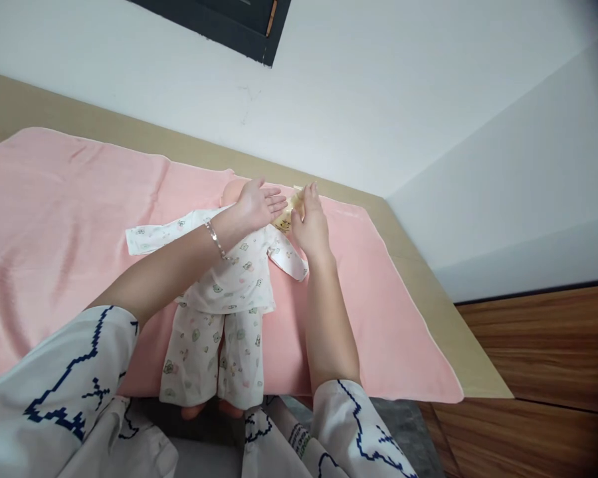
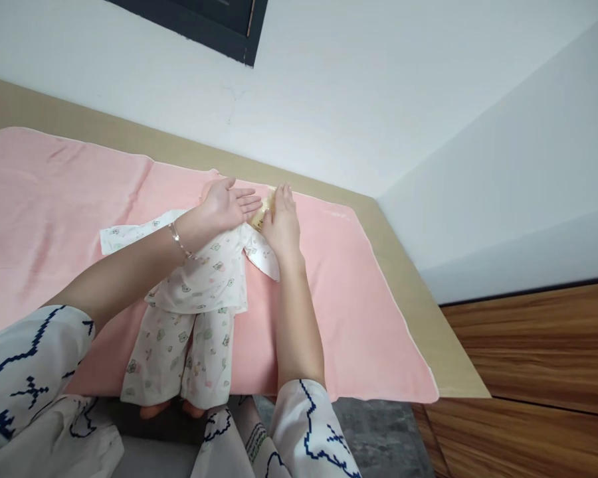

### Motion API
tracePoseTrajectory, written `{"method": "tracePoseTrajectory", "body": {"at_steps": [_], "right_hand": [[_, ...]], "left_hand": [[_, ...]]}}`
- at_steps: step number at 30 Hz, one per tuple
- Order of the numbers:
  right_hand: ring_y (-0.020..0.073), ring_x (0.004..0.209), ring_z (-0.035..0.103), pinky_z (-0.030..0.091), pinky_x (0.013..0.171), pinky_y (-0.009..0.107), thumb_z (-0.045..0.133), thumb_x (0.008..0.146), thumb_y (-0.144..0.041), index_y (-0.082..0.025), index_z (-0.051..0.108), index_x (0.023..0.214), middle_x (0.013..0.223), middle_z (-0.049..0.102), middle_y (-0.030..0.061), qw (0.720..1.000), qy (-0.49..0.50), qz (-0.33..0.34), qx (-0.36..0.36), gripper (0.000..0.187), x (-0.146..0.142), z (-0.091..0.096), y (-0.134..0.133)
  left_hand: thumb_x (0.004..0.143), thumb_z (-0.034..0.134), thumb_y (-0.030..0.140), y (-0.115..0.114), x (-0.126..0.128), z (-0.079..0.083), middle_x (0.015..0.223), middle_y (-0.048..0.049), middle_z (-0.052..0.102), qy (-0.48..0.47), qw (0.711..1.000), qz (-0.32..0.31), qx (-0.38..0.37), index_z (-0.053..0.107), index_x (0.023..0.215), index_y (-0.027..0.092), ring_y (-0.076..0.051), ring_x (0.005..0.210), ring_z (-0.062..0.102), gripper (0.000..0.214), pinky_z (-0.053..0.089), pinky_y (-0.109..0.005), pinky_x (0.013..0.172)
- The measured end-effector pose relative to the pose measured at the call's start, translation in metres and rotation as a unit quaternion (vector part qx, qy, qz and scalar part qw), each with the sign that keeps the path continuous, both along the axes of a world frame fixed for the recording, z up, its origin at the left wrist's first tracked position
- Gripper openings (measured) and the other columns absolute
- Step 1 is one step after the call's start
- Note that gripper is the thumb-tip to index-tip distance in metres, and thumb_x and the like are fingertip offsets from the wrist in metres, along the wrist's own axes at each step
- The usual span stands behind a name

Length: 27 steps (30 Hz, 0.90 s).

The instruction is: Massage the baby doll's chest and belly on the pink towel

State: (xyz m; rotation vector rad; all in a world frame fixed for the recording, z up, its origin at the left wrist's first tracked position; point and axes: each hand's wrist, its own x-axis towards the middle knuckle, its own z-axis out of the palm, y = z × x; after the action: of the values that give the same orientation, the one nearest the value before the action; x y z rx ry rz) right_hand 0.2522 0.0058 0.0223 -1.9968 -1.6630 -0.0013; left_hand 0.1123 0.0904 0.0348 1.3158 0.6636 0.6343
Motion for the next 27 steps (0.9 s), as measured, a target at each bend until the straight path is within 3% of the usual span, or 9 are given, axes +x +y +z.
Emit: {"method": "tracePoseTrajectory", "body": {"at_steps": [4,8,11,14,19,21,24,27], "right_hand": [[0.0298,0.157,0.026,0.024,0.128,0.057,0.038,0.092,-0.024,-0.012,0.031,0.159,0.169,0.031,0.0112,0.998,-0.058,-0.018,-0.005,0.069,0.002,-0.003,0.001],[0.0327,0.143,0.041,0.036,0.121,0.052,0.042,0.091,-0.028,-0.014,0.037,0.156,0.164,0.04,0.0093,0.997,-0.067,-0.038,0.011,0.067,-0.001,0.001,-0.004],[0.0309,0.14,0.043,0.039,0.12,0.049,0.042,0.09,-0.027,-0.013,0.035,0.156,0.163,0.041,0.0105,0.998,-0.054,-0.039,0.008,0.067,-0.002,0.0,-0.004],[0.0303,0.146,0.037,0.034,0.124,0.049,0.041,0.092,-0.028,-0.011,0.031,0.158,0.166,0.035,0.0126,0.997,-0.063,-0.042,-0.003,0.069,-0.004,-0.002,-0.002],[0.0385,0.16,0.009,0.018,0.123,0.071,0.028,0.102,-0.042,-0.017,0.024,0.161,0.173,0.017,0.0129,0.997,-0.041,-0.052,-0.034,0.064,-0.02,0.004,-0.007],[0.0377,0.161,0.003,0.015,0.124,0.072,0.017,0.105,-0.047,-0.019,0.024,0.162,0.173,0.014,0.0126,0.998,-0.049,-0.014,-0.026,0.063,-0.036,0.011,-0.014],[0.0328,0.162,0.004,0.019,0.125,0.067,0.01,0.106,-0.049,-0.025,0.016,0.164,0.173,0.016,0.0106,0.993,-0.1,0.068,-0.01,0.063,-0.071,0.022,-0.033],[0.0371,0.162,-0.001,0.022,0.121,0.072,0.021,0.105,-0.054,-0.028,0.004,0.165,0.171,0.016,0.0134,0.985,-0.158,0.071,0.021,0.068,-0.105,0.032,-0.059]], "left_hand": [[0.096,-0.015,0.049,0.019,0.011,0.009,0.16,-0.0207,0.044,-0.016,0.999,-0.033,0.018,0.026,0.161,0.006,-0.02,0.143,0.053,0.088,0.049,-0.04,0.114],[0.098,-0.013,0.039,0.019,0.015,0.016,0.155,-0.0205,0.05,0.002,0.999,-0.032,0.015,0.032,0.158,0.006,-0.019,0.139,0.057,0.081,0.048,-0.04,0.115],[0.098,-0.01,0.041,0.013,0.008,0.019,0.154,-0.0193,0.051,-0.001,0.999,-0.052,0.014,0.036,0.156,0.008,-0.021,0.14,0.057,0.081,0.049,-0.041,0.114],[0.096,-0.01,0.043,0.001,-0.012,0.018,0.154,-0.021,0.051,-0.005,0.994,-0.107,0.003,0.037,0.155,0.006,-0.023,0.14,0.056,0.084,0.051,-0.04,0.112],[0.096,-0.01,0.05,-0.023,-0.057,0.008,0.156,-0.0205,0.05,-0.003,0.988,-0.149,0.032,0.037,0.156,0.008,-0.026,0.145,0.051,0.087,0.051,-0.044,0.112],[0.096,-0.01,0.053,-0.036,-0.072,0.009,0.15,-0.0203,0.055,-0.008,0.988,-0.153,0.038,0.038,0.156,0.01,-0.028,0.143,0.053,0.088,0.051,-0.048,0.112],[0.096,-0.009,0.058,-0.06,-0.094,0.026,0.137,-0.0211,0.065,0.009,0.992,-0.106,0.071,0.04,0.155,0.012,-0.034,0.137,0.058,0.089,0.05,-0.056,0.112],[0.097,-0.008,0.064,-0.087,-0.117,0.054,0.131,-0.017,0.069,0.053,0.984,-0.016,0.171,0.048,0.15,0.017,-0.038,0.135,0.058,0.089,0.049,-0.06,0.11]]}}
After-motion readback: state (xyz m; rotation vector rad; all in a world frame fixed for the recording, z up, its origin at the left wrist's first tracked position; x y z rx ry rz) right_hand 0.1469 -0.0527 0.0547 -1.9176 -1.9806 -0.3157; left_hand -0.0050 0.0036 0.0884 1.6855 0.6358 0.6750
